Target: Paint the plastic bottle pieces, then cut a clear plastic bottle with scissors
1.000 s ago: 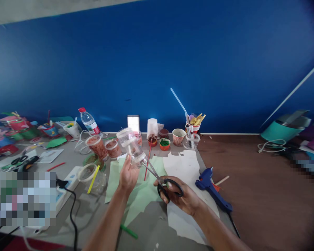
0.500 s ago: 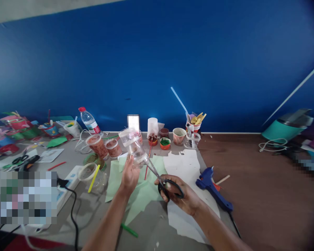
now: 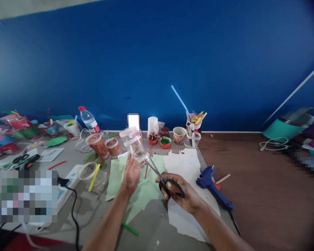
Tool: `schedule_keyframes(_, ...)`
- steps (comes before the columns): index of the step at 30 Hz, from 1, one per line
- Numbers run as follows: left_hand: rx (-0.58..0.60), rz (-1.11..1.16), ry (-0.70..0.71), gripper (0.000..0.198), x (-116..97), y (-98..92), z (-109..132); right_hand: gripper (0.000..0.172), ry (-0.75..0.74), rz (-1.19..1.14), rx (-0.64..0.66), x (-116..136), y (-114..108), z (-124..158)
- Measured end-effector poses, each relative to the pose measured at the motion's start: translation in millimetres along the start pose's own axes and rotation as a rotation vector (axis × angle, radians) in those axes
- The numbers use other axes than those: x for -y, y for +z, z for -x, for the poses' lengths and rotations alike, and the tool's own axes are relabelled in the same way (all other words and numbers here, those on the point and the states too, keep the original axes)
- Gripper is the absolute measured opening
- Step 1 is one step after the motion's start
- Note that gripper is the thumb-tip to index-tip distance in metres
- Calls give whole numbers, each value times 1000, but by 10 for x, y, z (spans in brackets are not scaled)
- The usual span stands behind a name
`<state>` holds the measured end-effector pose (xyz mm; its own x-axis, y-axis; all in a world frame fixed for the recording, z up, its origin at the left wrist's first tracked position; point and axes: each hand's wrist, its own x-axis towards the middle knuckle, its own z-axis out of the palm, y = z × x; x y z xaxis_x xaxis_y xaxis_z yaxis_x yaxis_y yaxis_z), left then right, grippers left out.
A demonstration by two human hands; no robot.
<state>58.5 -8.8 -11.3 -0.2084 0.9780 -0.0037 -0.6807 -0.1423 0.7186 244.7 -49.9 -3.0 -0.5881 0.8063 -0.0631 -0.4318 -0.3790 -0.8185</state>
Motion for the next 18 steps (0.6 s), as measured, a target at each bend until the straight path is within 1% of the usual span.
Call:
schedule_keyframes(5,40,-21,35,27,25,-20,-11,49,1,-3,-8,9,8,2)
schedule_keyframes(7,38,-36,44,27,37,-42,-16,49,-1,-1,-4,8,8,4)
schedule_keyframes(13,-41,-102,91,20,68,-78,-28,48,-6,3,4,5,13,5)
schedule_keyframes(18,-60,-129,111,16,80,-64,-30,49,-5,9,-7,-7,15,-2)
